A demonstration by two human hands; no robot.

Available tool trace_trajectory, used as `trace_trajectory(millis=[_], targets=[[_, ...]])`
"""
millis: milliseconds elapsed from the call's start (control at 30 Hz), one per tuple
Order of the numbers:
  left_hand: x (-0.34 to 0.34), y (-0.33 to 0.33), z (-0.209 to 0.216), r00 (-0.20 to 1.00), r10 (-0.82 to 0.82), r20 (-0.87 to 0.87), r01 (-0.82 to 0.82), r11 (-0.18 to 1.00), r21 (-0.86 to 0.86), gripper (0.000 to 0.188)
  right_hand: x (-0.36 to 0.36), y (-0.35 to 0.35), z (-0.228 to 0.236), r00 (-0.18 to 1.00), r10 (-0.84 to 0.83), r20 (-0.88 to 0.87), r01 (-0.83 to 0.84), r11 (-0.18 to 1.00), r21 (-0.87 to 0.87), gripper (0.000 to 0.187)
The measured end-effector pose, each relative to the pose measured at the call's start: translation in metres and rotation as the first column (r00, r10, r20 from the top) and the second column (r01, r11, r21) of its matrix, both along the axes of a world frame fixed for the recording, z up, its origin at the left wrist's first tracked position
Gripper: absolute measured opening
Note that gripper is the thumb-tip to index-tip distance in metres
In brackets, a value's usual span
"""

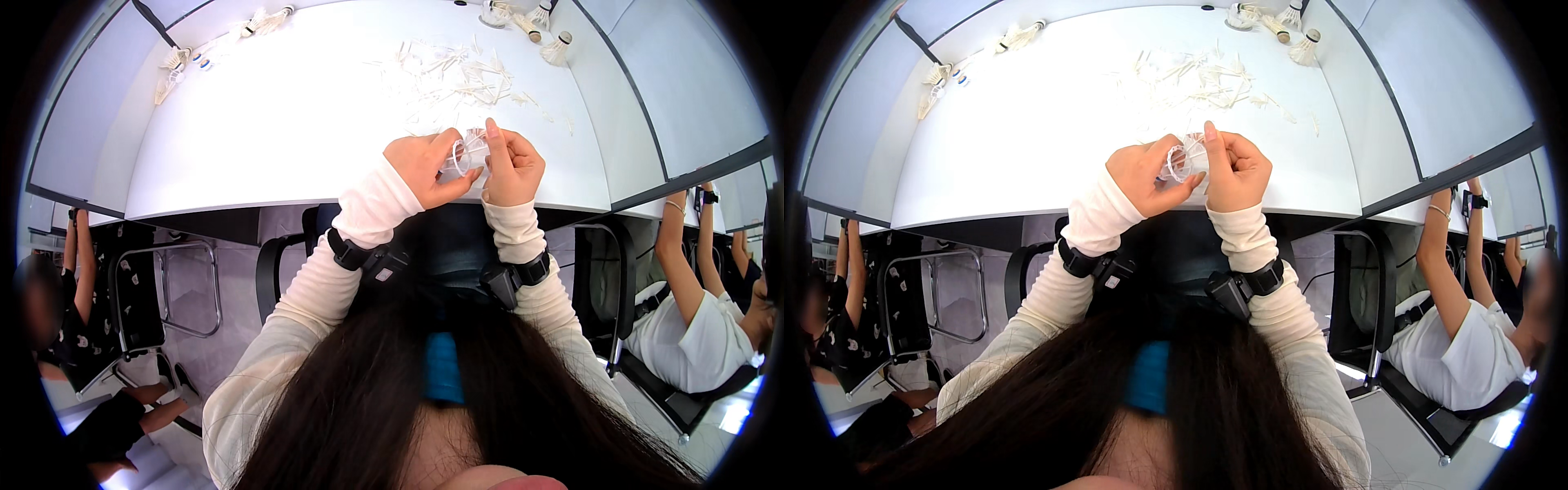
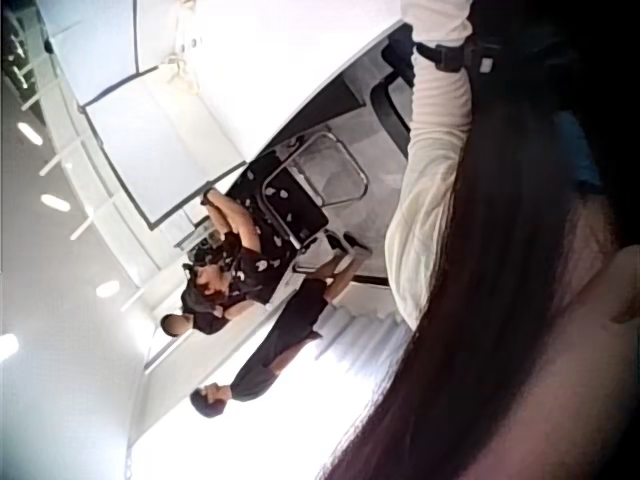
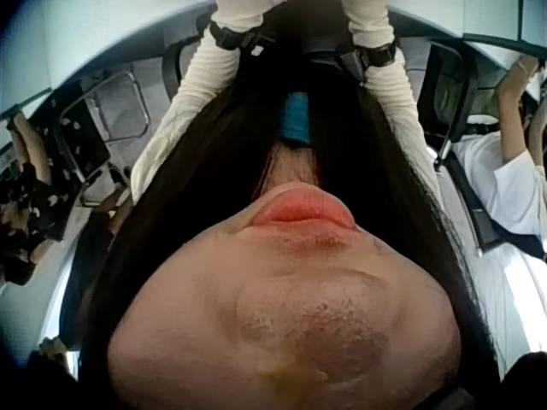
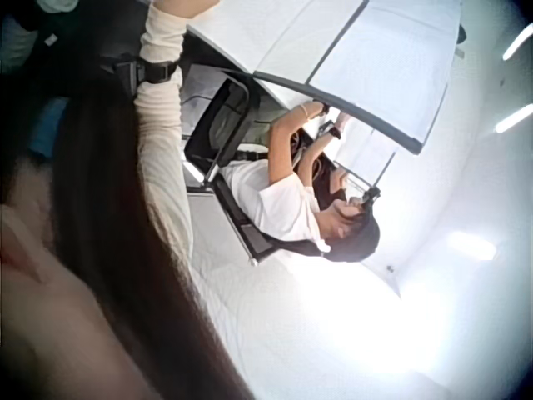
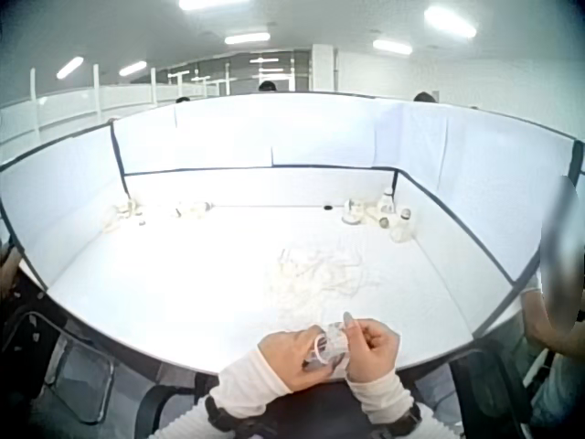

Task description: The person assembles a badminton shuttlecock by inserting white feathers into the base one by one.

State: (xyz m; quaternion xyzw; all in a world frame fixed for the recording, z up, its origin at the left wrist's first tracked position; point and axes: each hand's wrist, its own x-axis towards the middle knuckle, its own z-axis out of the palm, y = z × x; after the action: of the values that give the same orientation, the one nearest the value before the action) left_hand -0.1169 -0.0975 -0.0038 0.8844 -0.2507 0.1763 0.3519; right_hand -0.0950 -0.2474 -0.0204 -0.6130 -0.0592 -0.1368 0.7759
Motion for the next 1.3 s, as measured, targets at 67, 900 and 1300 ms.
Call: trace_trajectory(millis=[67,900,1300], targets=[[0.000,0.000,0.000,1.000,0.004,-0.001,-0.004,1.000,0.006,0.032,-0.001,0.002,0.003,1.000,0.002,-0.020,-0.001,1.000,0.028,0.022],[0.000,0.003,0.001,0.995,0.043,-0.088,-0.039,0.998,0.051,0.036,0.012,-0.023,0.010,0.985,0.170,-0.040,-0.174,0.957,-0.233,0.021],[-0.001,0.003,0.004,0.987,0.042,-0.155,-0.035,0.998,0.045,0.051,0.024,-0.043,0.007,0.949,0.310,-0.050,-0.314,0.930,-0.193,0.032]])
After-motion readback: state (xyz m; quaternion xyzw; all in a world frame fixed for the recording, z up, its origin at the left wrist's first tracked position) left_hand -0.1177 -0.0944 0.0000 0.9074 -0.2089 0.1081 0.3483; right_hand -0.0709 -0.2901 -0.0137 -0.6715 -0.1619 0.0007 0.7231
